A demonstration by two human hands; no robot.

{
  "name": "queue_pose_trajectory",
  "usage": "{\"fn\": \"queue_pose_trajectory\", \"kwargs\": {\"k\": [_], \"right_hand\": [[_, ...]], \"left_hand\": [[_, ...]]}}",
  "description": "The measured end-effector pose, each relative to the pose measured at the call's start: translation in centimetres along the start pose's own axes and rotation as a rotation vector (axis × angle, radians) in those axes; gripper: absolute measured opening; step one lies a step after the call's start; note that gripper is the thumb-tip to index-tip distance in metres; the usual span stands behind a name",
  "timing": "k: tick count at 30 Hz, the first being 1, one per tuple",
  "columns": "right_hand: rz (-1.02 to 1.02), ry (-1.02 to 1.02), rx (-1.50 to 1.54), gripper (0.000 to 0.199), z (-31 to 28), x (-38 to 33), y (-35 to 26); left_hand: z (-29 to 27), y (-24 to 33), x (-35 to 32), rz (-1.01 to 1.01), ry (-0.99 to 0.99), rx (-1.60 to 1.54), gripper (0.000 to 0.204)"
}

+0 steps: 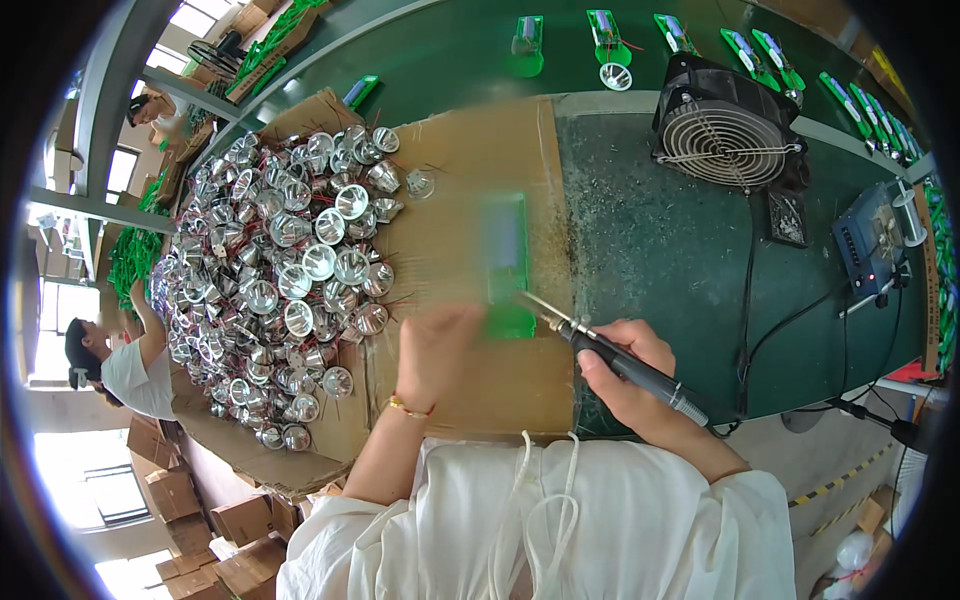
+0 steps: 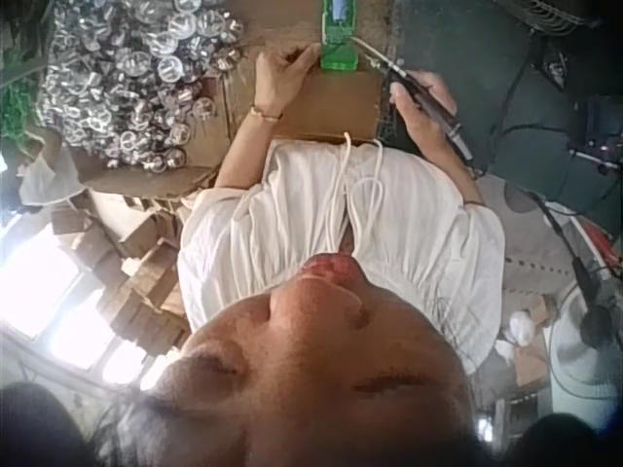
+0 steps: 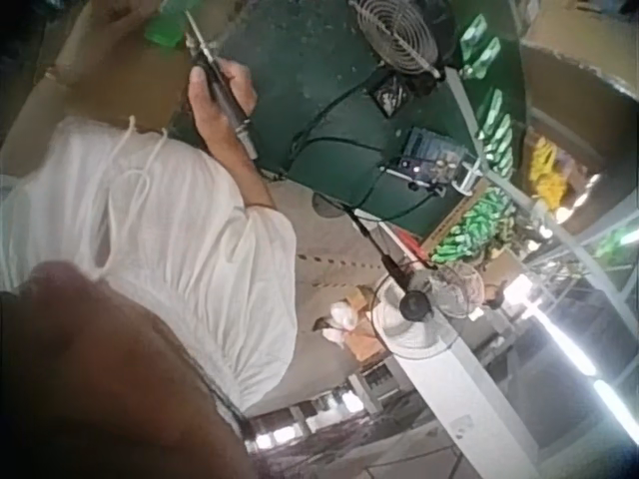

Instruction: The person solders wires to an LED circuit board with a soldering iron, then assembles the plastic housing and reflectors for LED lights by hand.

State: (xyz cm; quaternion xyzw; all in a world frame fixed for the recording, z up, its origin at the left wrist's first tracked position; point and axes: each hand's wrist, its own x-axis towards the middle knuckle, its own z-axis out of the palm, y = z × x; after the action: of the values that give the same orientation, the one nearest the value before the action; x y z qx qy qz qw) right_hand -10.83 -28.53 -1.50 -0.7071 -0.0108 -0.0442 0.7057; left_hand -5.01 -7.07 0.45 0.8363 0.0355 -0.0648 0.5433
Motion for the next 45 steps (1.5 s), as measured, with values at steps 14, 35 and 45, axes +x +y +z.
{"fn": "queue_pose_trajectory", "kwargs": {"k": [14, 35, 45], "right_hand": [[-0.05, 0.008, -0.119, 0.019, 0.4, 0.2, 0.6], [0.02, 0.162, 0.057, 0.016, 0.6, -0.4, 0.3], [0.02, 0.14, 0.084, 0.017, 0.6, -0.4, 0.4]], "left_hand": [[1.1, -0.2, 1.2, 0.215, -0.09, 0.272, 0.012], [1.0, 0.1, 0.7, 0.242, -0.082, 0.313, 0.011], [0.8, -0.2, 0.1, 0.388, -0.019, 0.206, 0.009]]}}
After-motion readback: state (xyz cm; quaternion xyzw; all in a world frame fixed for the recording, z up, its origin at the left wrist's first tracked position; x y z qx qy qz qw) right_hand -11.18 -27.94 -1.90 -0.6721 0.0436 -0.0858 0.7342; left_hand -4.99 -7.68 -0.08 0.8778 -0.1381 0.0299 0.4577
